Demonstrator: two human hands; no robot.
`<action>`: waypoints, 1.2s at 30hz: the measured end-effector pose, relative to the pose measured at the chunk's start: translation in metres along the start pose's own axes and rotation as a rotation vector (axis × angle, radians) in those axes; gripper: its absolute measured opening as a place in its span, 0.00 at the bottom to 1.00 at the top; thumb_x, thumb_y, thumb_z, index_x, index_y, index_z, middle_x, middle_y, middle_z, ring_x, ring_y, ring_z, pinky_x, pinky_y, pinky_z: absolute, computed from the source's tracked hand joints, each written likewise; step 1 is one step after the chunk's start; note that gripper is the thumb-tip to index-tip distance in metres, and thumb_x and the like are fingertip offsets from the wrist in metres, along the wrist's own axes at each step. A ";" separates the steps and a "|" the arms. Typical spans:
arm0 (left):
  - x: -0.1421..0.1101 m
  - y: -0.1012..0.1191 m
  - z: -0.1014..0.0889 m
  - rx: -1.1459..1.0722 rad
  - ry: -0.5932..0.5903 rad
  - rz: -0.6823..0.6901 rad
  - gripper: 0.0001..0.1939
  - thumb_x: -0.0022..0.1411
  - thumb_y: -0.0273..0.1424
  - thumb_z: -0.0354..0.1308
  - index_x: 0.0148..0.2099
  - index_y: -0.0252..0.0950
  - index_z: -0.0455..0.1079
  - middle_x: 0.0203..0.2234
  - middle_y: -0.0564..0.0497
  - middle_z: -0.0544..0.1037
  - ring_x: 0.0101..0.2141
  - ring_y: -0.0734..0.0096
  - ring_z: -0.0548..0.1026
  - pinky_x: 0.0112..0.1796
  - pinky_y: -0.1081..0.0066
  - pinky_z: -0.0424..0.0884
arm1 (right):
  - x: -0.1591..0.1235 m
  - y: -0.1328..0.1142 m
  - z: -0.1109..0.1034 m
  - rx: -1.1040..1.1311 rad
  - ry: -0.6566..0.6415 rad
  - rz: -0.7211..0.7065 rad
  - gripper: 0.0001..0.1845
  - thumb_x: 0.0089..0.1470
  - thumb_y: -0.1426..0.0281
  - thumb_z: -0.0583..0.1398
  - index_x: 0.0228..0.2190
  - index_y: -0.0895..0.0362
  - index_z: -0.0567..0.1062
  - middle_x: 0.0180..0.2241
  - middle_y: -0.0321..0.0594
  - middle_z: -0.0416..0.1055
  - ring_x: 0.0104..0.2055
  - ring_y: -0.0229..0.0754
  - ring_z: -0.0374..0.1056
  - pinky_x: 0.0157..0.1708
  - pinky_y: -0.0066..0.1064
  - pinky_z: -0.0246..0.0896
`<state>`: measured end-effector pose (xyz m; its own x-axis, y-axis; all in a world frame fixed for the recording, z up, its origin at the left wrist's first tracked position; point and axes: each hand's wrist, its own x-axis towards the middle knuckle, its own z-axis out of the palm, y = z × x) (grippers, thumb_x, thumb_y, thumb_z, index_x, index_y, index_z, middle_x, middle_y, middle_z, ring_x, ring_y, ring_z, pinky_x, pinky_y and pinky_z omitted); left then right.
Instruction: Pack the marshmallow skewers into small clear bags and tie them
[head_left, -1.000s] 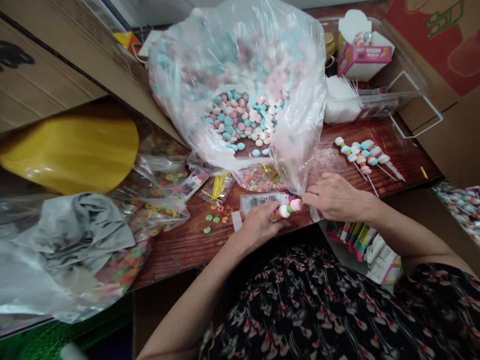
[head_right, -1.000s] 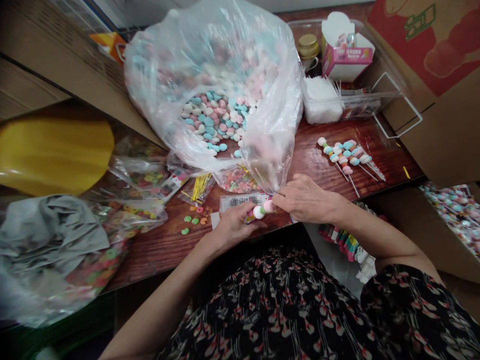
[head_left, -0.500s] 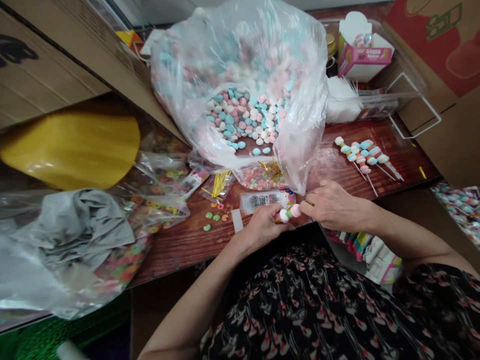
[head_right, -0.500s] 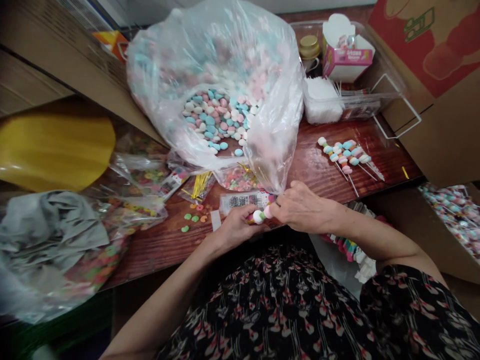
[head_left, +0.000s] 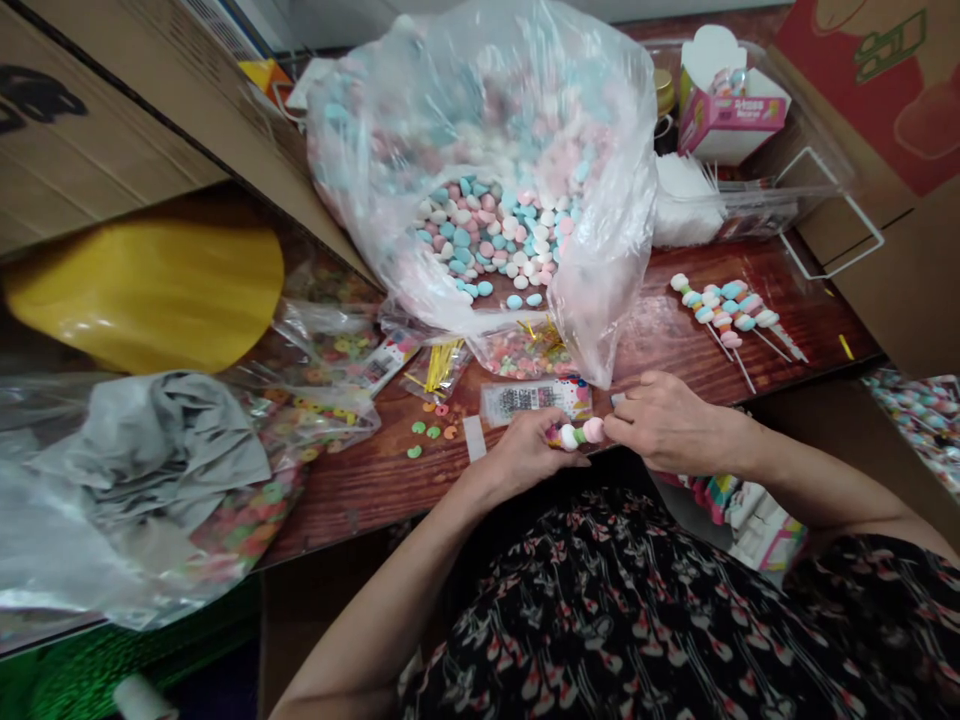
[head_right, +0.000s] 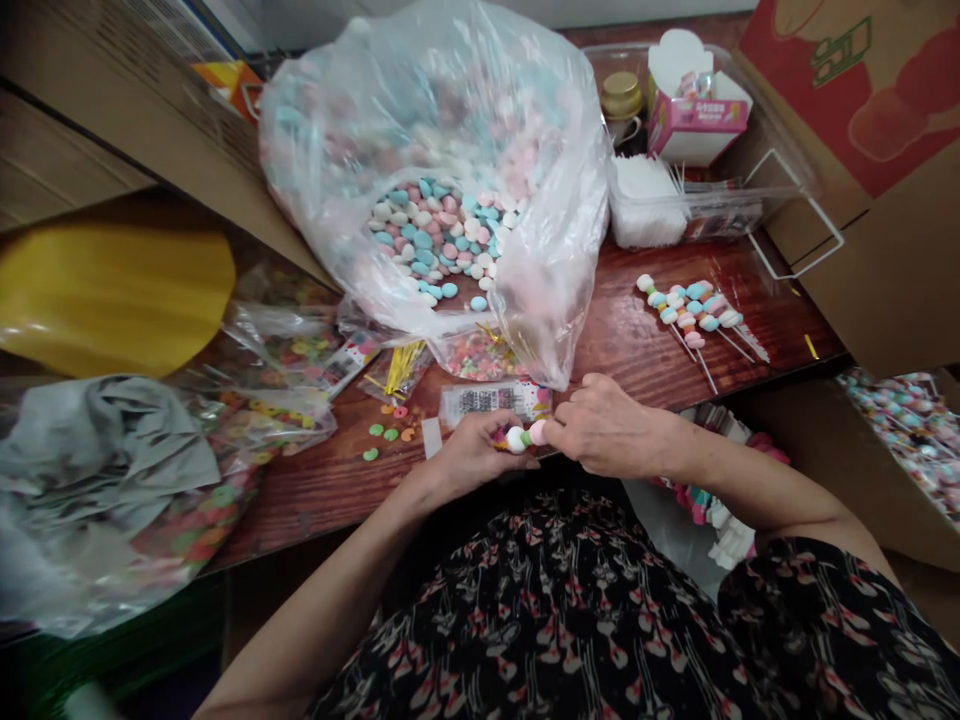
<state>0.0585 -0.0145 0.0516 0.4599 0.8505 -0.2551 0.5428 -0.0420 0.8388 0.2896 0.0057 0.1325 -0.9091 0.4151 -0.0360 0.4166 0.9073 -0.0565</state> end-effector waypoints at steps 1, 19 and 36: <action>0.000 0.002 0.000 0.043 -0.010 0.022 0.15 0.47 0.36 0.70 0.31 0.34 0.70 0.22 0.57 0.70 0.26 0.74 0.66 0.28 0.75 0.60 | 0.001 0.002 0.001 -0.001 -0.010 0.014 0.07 0.56 0.77 0.54 0.33 0.58 0.71 0.27 0.38 0.73 0.27 0.37 0.61 0.31 0.34 0.40; -0.028 -0.023 -0.052 0.469 0.095 0.062 0.55 0.45 0.44 0.70 0.69 0.38 0.47 0.59 0.37 0.65 0.55 0.47 0.66 0.53 0.52 0.63 | 0.014 0.008 0.066 0.027 0.624 0.114 0.09 0.57 0.77 0.54 0.31 0.57 0.74 0.23 0.36 0.69 0.28 0.38 0.56 0.31 0.34 0.43; -0.045 -0.035 -0.052 0.739 0.160 -0.006 0.06 0.55 0.26 0.57 0.37 0.37 0.70 0.31 0.49 0.78 0.33 0.65 0.75 0.29 0.71 0.60 | 0.042 -0.009 0.083 0.094 0.746 -0.008 0.12 0.56 0.79 0.53 0.38 0.57 0.75 0.27 0.39 0.74 0.30 0.39 0.59 0.32 0.34 0.50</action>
<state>-0.0176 -0.0238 0.0583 0.3786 0.9152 -0.1379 0.9008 -0.3301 0.2823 0.2479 0.0093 0.0488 -0.6631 0.3737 0.6486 0.3785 0.9149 -0.1402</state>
